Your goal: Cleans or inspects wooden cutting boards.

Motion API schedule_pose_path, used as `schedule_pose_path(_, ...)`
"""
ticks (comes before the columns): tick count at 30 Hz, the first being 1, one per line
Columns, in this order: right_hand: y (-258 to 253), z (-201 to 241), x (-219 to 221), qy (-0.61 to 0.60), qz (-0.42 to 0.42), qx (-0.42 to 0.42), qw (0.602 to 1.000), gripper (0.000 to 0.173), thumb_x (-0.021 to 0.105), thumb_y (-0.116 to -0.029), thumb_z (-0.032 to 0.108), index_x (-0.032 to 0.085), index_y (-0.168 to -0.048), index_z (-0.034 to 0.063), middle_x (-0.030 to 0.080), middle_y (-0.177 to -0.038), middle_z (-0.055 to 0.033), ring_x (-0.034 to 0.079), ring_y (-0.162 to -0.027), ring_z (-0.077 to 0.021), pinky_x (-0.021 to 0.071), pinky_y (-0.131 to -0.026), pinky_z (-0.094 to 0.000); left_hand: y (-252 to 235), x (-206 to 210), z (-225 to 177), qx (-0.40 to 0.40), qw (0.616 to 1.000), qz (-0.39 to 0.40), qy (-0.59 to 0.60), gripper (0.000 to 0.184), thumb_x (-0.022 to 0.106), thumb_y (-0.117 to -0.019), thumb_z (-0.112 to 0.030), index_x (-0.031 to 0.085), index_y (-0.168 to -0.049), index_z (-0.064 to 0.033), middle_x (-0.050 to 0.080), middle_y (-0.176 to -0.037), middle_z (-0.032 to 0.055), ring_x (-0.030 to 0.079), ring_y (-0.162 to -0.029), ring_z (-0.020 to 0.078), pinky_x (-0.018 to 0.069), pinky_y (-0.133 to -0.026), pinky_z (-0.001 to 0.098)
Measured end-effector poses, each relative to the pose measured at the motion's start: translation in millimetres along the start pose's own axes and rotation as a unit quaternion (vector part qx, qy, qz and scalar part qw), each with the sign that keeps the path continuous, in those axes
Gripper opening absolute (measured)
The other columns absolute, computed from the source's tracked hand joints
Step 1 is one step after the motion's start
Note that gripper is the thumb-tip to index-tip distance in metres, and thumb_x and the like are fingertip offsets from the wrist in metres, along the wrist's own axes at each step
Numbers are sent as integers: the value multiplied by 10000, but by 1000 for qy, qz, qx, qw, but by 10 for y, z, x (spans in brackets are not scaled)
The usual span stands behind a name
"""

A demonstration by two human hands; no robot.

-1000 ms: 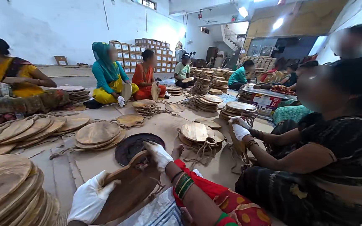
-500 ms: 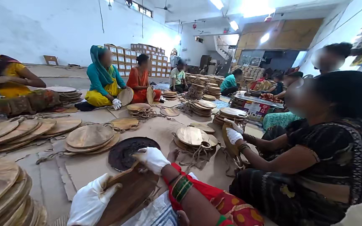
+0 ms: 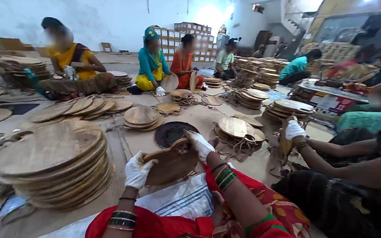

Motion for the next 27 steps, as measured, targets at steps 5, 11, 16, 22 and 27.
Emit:
schedule_pose_path(5, 181, 58, 71, -12, -45, 2, 999, 427, 481, -1077, 407, 671, -1313, 105, 702, -1248, -125, 658, -1172, -255, 505, -1021, -530, 71, -37, 79, -32, 999, -20, 39, 278, 848, -819, -198, 705, -1035, -97, 729, -900, 62, 704, -848, 208, 576, -813, 513)
schedule_pose_path(11, 135, -99, 142, -160, 72, 50, 983, 493, 426, -1067, 502, 642, -824, 131, 557, -657, 11, 533, -577, -107, 476, -554, -318, -19, 21, 340, -53, 989, -32, 137, 252, 823, -778, -165, 701, -989, -101, 720, -876, 10, 690, -830, 124, 586, -799, 407)
schedule_pose_path(16, 233, -194, -50, -30, -40, 70, 996, 565, 356, -1089, 528, 660, -899, 91, 581, -732, -64, 572, -664, -192, 503, -640, -423, -47, 160, 570, -122, 977, -13, 175, 141, 722, -927, -115, 669, -1030, -34, 705, -905, 93, 683, -860, 192, 570, -826, 453)
schedule_pose_path(22, 426, -271, -79, 104, -145, 27, 984, 389, 507, -1073, 384, 703, -1019, 52, 695, -954, -186, 687, -909, -353, 543, -801, -600, -10, 162, 511, -130, 976, -19, 171, 166, 729, -902, -109, 675, -1038, -30, 715, -929, 90, 690, -887, 177, 575, -847, 423)
schedule_pose_path(27, 275, -415, -111, 40, -69, -15, 997, 284, 558, -1040, 298, 741, -943, 104, 700, -845, -57, 671, -803, -188, 555, -784, -453, 51, 118, 470, -129, 976, -13, 175, 174, 722, -906, -114, 669, -1040, -17, 708, -931, 92, 685, -887, 173, 573, -853, 413)
Point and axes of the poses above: each hand's wrist, its own y-axis away from the middle knuckle, its own x-axis out of the palm, z = x × y, the point moved 5 cm from there along -y, towards the middle knuckle
